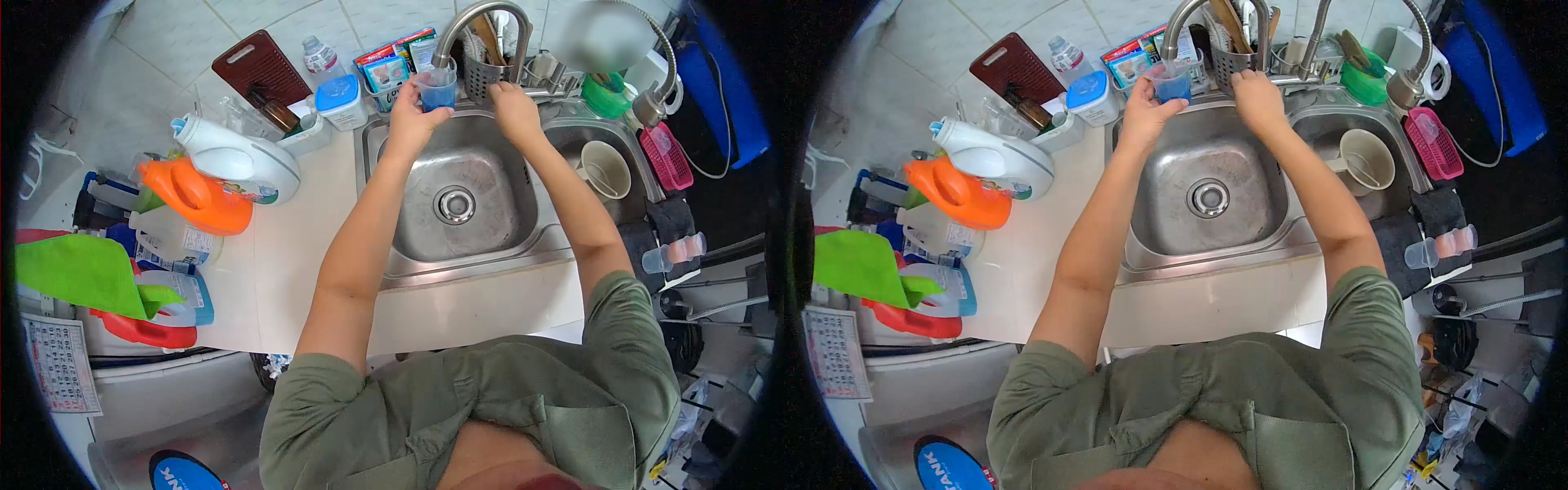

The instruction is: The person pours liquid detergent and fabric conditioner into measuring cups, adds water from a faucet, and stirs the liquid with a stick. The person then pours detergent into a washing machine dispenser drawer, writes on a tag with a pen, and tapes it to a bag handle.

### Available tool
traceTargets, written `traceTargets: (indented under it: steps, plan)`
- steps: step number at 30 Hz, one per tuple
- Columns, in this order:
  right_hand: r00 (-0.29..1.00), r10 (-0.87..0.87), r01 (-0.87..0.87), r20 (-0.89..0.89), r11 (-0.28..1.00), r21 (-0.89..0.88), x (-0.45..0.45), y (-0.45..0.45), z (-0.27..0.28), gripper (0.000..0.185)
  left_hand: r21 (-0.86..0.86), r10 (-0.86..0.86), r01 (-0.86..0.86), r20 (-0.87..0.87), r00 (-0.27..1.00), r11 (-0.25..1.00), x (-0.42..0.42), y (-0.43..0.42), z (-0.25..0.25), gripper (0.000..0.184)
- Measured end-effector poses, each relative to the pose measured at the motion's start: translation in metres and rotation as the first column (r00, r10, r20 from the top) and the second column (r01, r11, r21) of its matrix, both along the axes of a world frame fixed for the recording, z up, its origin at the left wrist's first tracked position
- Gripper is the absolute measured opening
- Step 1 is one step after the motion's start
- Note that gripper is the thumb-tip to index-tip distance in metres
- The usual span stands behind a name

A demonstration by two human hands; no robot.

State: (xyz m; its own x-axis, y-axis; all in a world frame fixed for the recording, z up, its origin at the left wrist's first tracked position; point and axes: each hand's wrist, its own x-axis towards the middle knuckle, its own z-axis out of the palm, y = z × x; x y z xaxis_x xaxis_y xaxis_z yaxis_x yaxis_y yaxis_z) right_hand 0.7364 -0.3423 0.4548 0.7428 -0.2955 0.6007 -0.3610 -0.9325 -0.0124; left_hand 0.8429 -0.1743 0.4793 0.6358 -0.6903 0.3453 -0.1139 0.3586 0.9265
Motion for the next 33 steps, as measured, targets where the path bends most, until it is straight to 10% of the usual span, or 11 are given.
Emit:
traceTargets:
  steps: [17, 20, 26, 33]
  plan:
    - [0.997, -0.042, 0.037, 0.058, 0.997, 0.070, -0.005, -0.016, 0.031, 0.022, -0.007, 0.006, -0.006, -0.013, 1.000, 1.000, -0.009, -0.011, -0.002, 0.067]
    - [0.975, -0.152, 0.197, -0.165, 0.932, 0.304, -0.071, -0.005, 0.034, 0.021, -0.004, -0.010, 0.010, -0.014, 1.000, 1.000, -0.007, -0.013, -0.019, 0.066]
    - [0.684, -0.608, 0.710, -0.403, 0.682, 0.177, -0.210, -0.099, -0.037, 0.024, 0.099, 0.014, -0.016, 0.024, 1.000, 0.995, -0.043, 0.001, -0.041, 0.066]
    - [0.691, -0.438, 0.614, -0.575, 0.776, 0.148, -0.233, -0.136, -0.100, 0.022, 0.101, -0.049, 0.061, -0.121, 0.991, 0.993, -0.086, -0.008, -0.086, 0.066]
